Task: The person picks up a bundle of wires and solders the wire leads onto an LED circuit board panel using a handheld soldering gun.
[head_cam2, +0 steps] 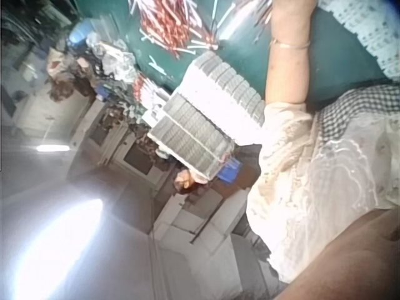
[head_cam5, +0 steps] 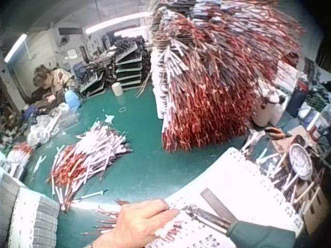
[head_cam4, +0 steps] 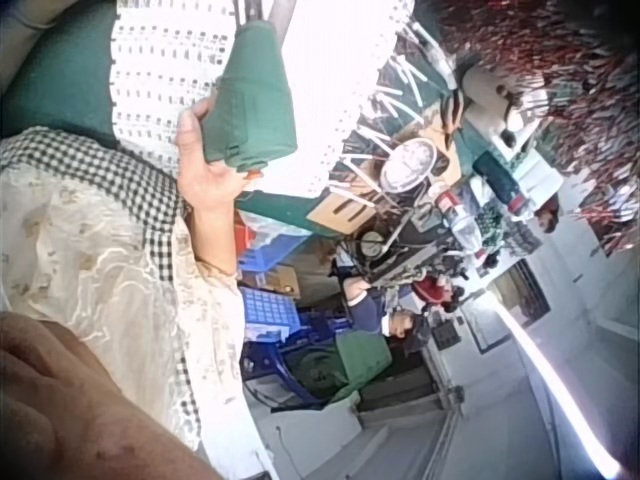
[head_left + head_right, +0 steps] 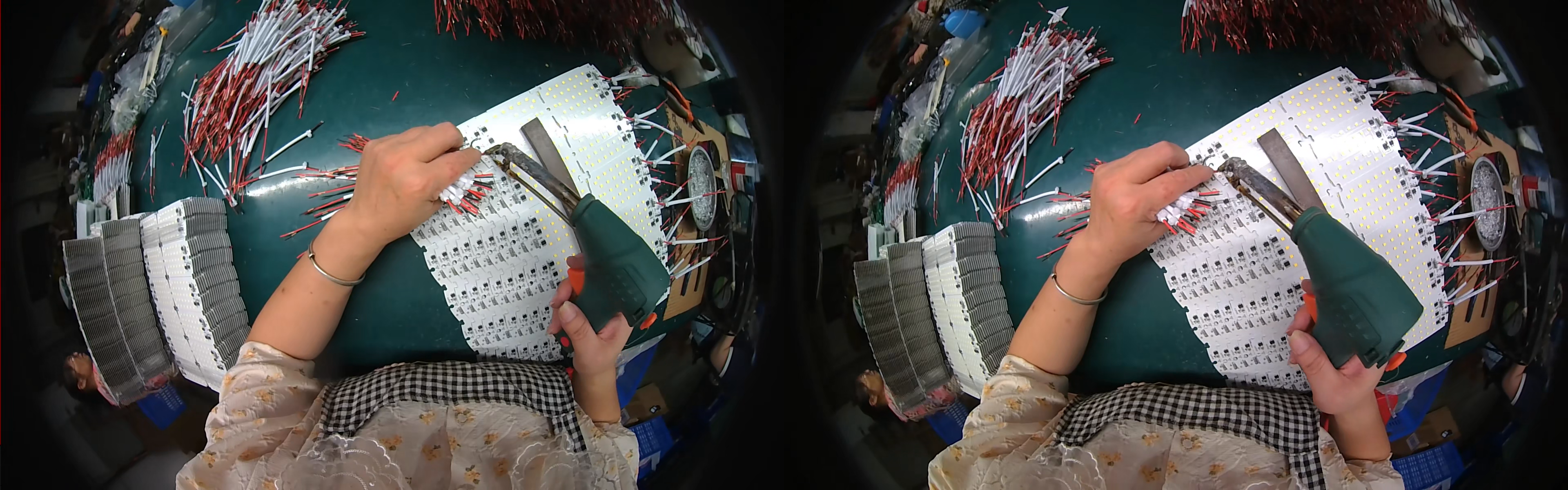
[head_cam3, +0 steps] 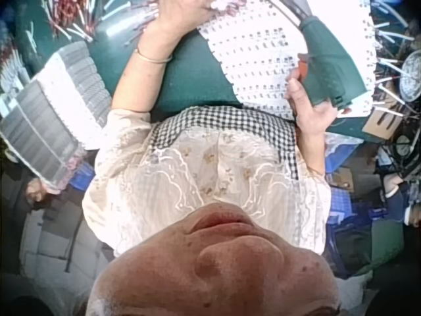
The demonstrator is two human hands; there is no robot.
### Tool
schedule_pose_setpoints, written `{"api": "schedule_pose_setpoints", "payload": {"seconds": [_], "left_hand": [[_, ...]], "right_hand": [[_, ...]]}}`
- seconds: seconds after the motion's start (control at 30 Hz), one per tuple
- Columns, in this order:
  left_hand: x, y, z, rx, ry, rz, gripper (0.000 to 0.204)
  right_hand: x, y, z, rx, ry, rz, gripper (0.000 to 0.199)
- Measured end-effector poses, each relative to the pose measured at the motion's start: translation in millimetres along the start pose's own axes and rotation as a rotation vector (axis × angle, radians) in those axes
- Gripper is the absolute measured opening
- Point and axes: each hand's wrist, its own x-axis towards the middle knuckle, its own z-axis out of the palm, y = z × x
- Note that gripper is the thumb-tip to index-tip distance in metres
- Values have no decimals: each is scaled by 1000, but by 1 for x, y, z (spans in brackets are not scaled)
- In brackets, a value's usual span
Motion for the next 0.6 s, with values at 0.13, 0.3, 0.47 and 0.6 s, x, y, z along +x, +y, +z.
{"api": "schedule_pose_setpoints", "payload": {"seconds": [0.13,0.3,0.47,0.6], "left_hand": [[1,1,-1,10,9,5,29],[6,6,0,-2,-12,7,28],[12,16,-7,15,-62,-62,30],[20,27,-15,86,-81,-69,33]], "right_hand": [[1,-3,-4,14,59,-51,61],[5,-11,-24,52,83,-208,67],[2,-20,-67,170,204,-380,63],[-8,-35,-112,341,400,-565,53]]}}
